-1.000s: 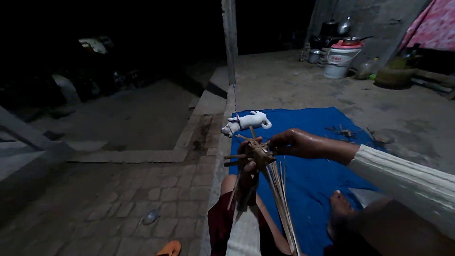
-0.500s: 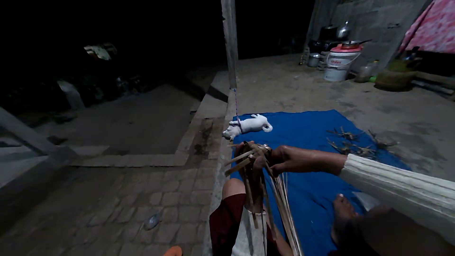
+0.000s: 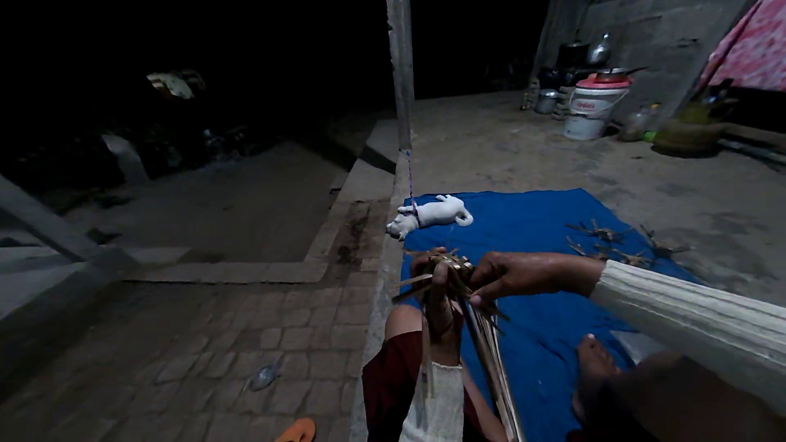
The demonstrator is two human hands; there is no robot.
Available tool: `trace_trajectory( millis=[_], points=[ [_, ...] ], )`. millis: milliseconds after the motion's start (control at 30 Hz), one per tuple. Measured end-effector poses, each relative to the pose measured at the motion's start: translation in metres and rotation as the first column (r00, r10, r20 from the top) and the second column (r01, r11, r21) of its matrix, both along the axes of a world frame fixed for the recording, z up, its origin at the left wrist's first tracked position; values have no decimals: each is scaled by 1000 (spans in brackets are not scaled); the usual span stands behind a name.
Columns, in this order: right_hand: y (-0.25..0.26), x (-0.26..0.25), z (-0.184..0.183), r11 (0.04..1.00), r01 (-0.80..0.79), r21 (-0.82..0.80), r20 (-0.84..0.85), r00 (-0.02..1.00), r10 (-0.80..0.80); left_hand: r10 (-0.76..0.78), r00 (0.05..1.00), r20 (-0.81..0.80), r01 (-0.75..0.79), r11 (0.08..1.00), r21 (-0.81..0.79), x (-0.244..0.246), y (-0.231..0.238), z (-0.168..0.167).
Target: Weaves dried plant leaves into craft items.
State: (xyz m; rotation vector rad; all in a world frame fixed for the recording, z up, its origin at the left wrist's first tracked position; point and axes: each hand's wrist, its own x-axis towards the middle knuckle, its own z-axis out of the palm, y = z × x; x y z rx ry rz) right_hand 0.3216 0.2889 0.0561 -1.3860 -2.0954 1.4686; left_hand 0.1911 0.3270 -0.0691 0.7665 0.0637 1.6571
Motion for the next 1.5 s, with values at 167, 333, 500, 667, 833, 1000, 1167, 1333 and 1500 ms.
trace_trajectory(
  millis=[167,333,500,667,833,1000,1167,1333,1500],
  points=[
    [-2,4,2,998,-56,37,22,998,56,-377,914,150,398,903,-161,-2,-6,3],
    [6,14,-7,921,225,316,-21,973,-231,-383,898,217,438,825,-357,-2,-3,4],
    [9,18,-11,907,199,370,100,962,-252,-364,883,295,465,755,-461,2,-16,24],
    [7,2,-14,850,214,481,183,924,-336,-417,860,295,506,772,-385,3,-21,13],
    [8,-1,-17,772,242,587,86,930,-357,-559,727,399,675,686,-271,4,-15,-4],
    [9,2,-20,652,196,733,71,930,-360,-549,788,277,609,760,-227,2,-25,-5],
    [9,5,-16,702,89,707,225,912,-343,-686,588,428,808,523,-271,6,-21,-2],
    [-3,-6,6,833,40,552,546,737,-398,-530,827,185,557,732,-393,6,-29,1],
    [1,3,-3,934,132,332,255,941,-224,-430,896,108,443,860,-254,3,-24,-10]
  ],
)
